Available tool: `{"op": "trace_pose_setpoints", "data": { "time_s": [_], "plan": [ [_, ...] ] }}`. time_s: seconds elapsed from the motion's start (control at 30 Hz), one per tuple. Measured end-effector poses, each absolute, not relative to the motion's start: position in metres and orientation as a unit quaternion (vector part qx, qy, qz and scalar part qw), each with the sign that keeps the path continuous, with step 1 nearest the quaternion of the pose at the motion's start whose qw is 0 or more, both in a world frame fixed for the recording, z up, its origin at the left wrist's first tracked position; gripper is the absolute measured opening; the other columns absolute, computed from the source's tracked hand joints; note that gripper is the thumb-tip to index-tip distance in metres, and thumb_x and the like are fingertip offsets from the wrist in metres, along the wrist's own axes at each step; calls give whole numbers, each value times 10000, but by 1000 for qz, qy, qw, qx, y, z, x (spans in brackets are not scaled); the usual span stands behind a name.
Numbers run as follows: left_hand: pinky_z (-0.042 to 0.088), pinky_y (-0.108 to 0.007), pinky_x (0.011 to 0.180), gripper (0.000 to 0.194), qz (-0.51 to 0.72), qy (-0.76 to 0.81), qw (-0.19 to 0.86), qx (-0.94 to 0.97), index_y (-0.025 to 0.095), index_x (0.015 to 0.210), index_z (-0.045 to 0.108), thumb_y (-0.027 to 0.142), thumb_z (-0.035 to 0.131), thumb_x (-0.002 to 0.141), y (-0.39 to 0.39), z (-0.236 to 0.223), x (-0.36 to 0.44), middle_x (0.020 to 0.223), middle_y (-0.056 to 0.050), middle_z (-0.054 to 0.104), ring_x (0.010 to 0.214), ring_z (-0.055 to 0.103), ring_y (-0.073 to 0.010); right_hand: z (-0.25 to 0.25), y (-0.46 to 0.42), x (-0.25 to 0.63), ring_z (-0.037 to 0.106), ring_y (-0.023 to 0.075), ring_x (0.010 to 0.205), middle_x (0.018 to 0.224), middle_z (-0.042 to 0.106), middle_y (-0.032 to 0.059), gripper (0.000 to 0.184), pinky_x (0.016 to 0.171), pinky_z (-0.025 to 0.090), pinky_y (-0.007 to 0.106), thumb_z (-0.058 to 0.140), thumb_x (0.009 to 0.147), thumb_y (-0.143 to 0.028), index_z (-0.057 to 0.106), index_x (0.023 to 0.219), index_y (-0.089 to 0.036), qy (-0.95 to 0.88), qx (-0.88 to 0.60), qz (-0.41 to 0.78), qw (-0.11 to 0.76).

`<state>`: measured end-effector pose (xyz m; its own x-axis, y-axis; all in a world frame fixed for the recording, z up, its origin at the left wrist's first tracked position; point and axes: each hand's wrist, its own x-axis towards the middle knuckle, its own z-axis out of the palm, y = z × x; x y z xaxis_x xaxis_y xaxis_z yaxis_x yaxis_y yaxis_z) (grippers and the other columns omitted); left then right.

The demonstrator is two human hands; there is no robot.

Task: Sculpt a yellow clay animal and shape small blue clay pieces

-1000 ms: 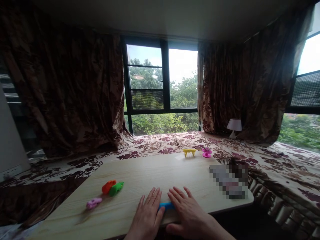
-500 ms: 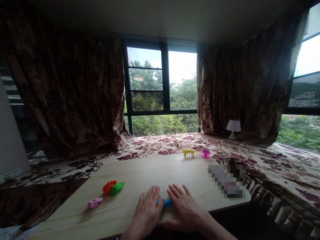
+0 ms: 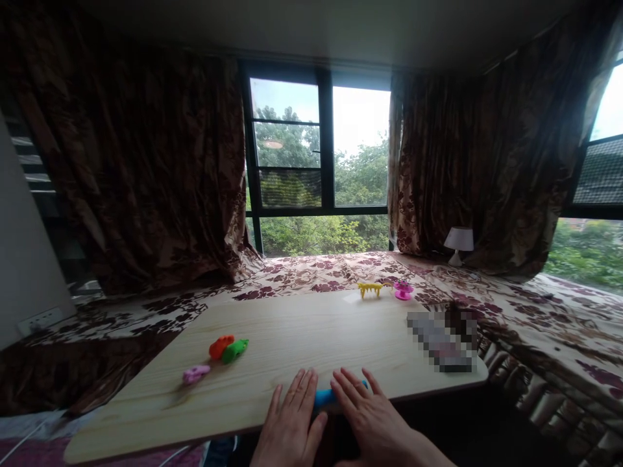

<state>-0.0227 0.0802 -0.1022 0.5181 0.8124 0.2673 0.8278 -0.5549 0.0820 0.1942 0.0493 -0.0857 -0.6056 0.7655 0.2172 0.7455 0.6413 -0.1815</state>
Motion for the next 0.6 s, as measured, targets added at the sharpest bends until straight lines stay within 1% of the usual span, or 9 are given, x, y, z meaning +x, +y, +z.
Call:
{"op": "trace_pose_setpoints", "data": {
  "time_s": [0.03,0.07,0.17,0.23,0.3,0.4,0.5,0.53,0.6],
  "plan": [
    [188,-514,1097,536,-140,-485,23,-863,252,1403,173,453,236,910,87,-99,-20,1474,-19,226,1359,225,-236,-80,54,193,108,299,1376,1502,133,117,1009,1112,60,491,526,707,-675,88,1454,-156,-892,-428,48,139],
    [178,-517,1097,542,-142,-499,18,-855,232,1403,201,456,221,910,95,-95,-17,1475,-31,237,1361,221,-233,-74,59,192,107,295,1377,1503,140,117,1033,1113,50,486,518,685,-705,101,1452,-155,-886,-438,61,138],
    [209,-537,1076,526,-144,-525,11,-839,188,1380,304,416,204,917,121,-87,-10,1450,-76,316,1348,260,-242,-60,77,187,106,295,1377,1500,159,125,1010,1106,32,501,487,690,-722,147,1447,-146,-869,-470,87,130],
    [229,-548,1063,502,-144,-526,12,-838,187,1367,337,376,208,920,131,-85,-9,1434,-87,353,1338,285,-245,-58,84,186,106,298,1377,1497,168,131,1002,1102,29,511,487,692,-718,163,1444,-139,-864,-479,87,132],
    [222,-542,1070,495,-145,-521,11,-841,209,1375,316,380,218,920,129,-86,-11,1443,-71,340,1343,273,-236,-62,83,187,100,292,1379,1499,160,123,997,1104,33,509,497,696,-708,148,1447,-151,-868,-470,75,143],
    [193,-530,1089,509,-143,-498,7,-855,252,1398,237,422,229,918,107,-92,-19,1466,-34,287,1356,242,-227,-79,68,191,90,295,1379,1504,122,105,978,1103,55,522,522,721,-659,91,1454,-176,-885,-438,45,152],
    [183,-543,1091,520,-129,-466,-1,-875,293,1405,163,445,236,914,80,-96,-27,1474,-4,245,1357,237,-237,-95,47,195,109,288,1376,1501,90,81,786,1094,106,540,460,852,-469,28,1455,-207,-898,-415,18,143],
    [180,-546,1091,525,-123,-460,-4,-879,303,1405,144,454,238,911,73,-96,-29,1477,6,230,1358,233,-238,-97,42,196,113,284,1376,1500,79,75,754,1093,115,539,440,871,-427,11,1454,-214,-901,-411,16,140],
    [168,-541,1096,533,-116,-460,-9,-880,311,1406,129,472,229,907,68,-94,-30,1481,19,216,1362,221,-230,-98,36,195,103,291,1376,1501,60,80,809,1096,98,533,465,847,-473,2,1454,-208,-900,-412,22,140]
  ]
}}
